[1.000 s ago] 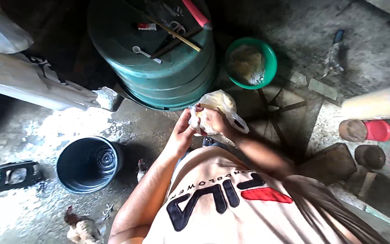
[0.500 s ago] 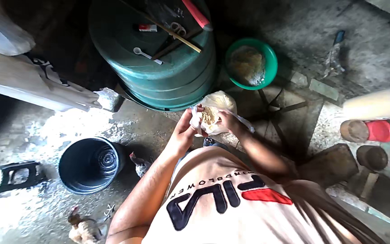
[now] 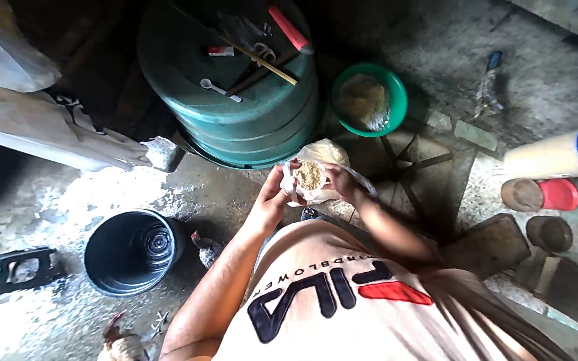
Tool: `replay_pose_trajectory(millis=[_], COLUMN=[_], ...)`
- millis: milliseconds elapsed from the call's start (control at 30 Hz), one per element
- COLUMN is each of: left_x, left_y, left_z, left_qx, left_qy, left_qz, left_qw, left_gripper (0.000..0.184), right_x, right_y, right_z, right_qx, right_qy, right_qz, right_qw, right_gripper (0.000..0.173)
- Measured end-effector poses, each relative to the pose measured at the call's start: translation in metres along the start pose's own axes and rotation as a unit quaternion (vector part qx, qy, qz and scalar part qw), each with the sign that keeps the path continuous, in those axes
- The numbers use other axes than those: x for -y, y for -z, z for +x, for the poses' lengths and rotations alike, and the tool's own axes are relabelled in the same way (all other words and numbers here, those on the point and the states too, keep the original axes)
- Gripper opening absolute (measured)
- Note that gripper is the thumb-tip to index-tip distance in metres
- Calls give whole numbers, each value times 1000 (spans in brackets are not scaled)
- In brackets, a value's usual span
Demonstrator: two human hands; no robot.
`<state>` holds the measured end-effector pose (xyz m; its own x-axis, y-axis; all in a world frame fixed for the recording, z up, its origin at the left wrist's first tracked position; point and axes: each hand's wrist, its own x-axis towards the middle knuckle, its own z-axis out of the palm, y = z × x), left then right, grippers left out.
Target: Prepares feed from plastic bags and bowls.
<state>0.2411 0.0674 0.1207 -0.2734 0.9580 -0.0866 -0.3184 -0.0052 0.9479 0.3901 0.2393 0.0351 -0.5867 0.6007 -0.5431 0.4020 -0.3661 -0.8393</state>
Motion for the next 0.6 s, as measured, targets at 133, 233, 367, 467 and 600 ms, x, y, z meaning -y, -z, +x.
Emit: replay_pose_trajectory(millis=[133, 233, 367, 467, 600], left_x=[1, 3, 5, 6, 7], left_y=[1, 3, 5, 3, 0], left_z=[4, 6, 10, 11, 12], left_qx=[-4, -12, -6, 1, 5], left_qy=[-8, -4, -9, -12, -11], left_qz=[-5, -5, -13, -11, -17], left_qw=[1000, 1000, 1000, 1000, 1000], left_gripper=[35, 37, 35, 34, 34], right_x=[14, 17, 43, 68, 110], right_y=[15, 31, 54, 85, 148], right_z=[-16, -32, -58, -59, -23], right_qx=[-6, 7, 34, -2, -153], right_qy=[-8, 5, 22, 58, 133], right_qz=[31, 48, 98, 141, 157], right_qw=[999, 999, 994, 988, 966], right_gripper=[43, 43, 42, 35, 31])
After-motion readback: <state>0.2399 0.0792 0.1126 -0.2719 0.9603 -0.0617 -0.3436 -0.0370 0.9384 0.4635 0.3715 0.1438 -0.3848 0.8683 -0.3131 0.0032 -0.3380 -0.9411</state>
